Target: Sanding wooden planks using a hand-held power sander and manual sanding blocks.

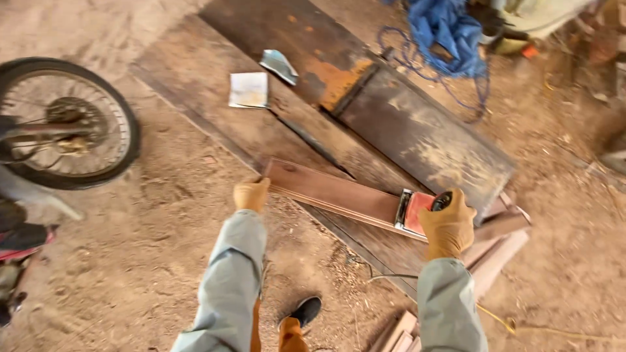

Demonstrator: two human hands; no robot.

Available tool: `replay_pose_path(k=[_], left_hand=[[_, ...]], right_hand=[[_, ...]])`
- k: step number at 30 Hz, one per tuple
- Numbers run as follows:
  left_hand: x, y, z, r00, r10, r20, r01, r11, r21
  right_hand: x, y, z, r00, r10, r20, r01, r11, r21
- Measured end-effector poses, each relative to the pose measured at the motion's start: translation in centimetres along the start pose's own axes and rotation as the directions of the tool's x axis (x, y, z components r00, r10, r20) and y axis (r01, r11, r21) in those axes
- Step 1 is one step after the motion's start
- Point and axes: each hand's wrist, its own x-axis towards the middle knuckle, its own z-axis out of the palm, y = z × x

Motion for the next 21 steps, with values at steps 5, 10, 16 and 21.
replay_pose_path(k=[5, 10, 16, 21], left_hand=[[0.6, 0.3, -0.4, 0.98, -0.196, -0.015, 0.197, 0.976, 0.095], [0.2, 1.4, -0.7, 0.966, -0.257, -0.01, 0.256, 0.957, 0.136], [0.5, 0.8, -0.6, 0.979, -0.205, -0.013, 0.206, 0.976, 0.077], [0.1, 2.0, -1.0, 0.975, -0.223, -0.011, 0.223, 0.973, 0.062]], right_hand=[[2.8, 3.9, -0.8, 0.998, 0.045, 0.049, -0.046, 0.999, 0.024], [4.9, 9.3, 0.3, 0.999, 0.034, 0.005, -0.034, 0.999, -0.016], [5.6, 11.2, -0.5, 0.997, 0.08, 0.017, -0.079, 0.997, -0.026], [5.1, 11.1, -0.1, 0.997, 0.062, 0.049, -0.06, 0.997, -0.04]])
